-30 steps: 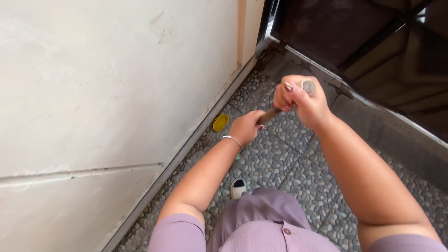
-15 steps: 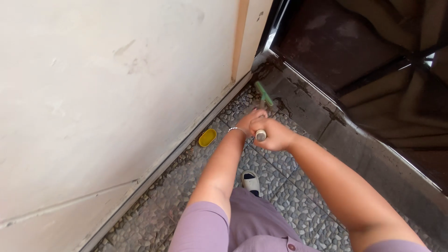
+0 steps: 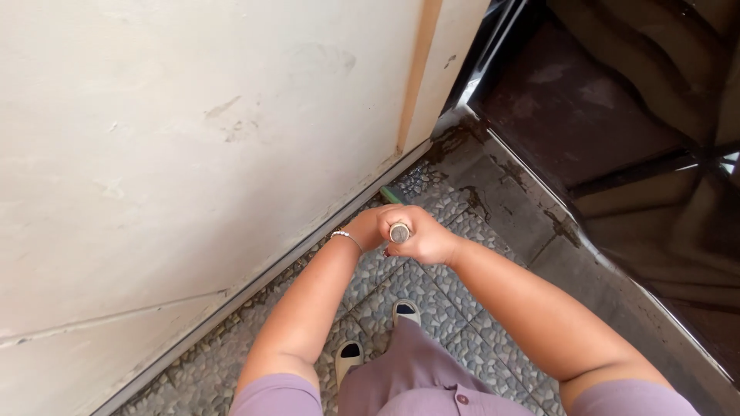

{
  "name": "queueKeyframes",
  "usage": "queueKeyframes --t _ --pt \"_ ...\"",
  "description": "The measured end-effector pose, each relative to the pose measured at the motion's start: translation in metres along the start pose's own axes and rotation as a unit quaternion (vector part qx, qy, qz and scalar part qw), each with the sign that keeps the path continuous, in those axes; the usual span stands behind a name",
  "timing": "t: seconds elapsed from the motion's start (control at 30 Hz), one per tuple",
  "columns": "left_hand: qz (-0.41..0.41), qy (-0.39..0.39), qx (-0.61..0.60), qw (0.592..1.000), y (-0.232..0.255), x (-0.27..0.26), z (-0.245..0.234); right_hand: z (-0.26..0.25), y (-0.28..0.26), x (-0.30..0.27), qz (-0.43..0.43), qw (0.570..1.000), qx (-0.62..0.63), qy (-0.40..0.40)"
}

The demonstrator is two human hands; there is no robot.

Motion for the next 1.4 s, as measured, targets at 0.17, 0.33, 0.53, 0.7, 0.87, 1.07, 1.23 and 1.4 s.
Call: queueKeyframes --t 0.17,0.33,0.53,0.7,0.87,1.07,1.23,1.4 --pt "-0.079 -0.016 0.049 0.996 0.001 -0.034 -0.001 0.016 -0.013 0.002 0.032 0.997 0.077 0.003" --pt "-0.131 -0.021 0.096 0.986 -0.03 -0.056 0.028 0.032 -0.051 0.001 0.053 0.998 -0.023 0.03" --pt "-0.085 0.001 0.118 0.989 -0.012 -0.072 0.069 0.059 -0.066 -0.003 0.146 0.981 -0.083 0.098" --pt "-0.041 0.007 0.117 0.992 -0.005 -0.086 0.077 0.09 0.033 -0.02 0.213 0.966 -0.062 0.136" --pt "-0.003 0.027 0.119 0.993 -0.012 -0.092 0.073 0.113 0.071 -0.028 0.135 0.949 0.121 0.257" --pt "0.045 0.052 0.128 0.989 -0.049 -0.088 0.064 0.106 0.011 0.008 0.058 0.936 0.17 0.304" --pt "0.001 0.093 0.178 0.98 -0.029 -0.124 0.015 0.114 -0.014 0.037 0.018 0.944 0.145 0.295" --pt "-0.011 0.133 0.104 0.986 -0.014 -0.165 -0.01 0.126 -0.06 0.06 0.027 0.963 -0.024 0.267"
Point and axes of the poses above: each hand's wrist, its own x-axis towards the middle knuckle, its own z-axis out of the palm, y = z × x, the point moved 9 cm from there along x, towards the middle knuckle, and after that the axes turned 12 degrees about -y, right-handed, at the moved point
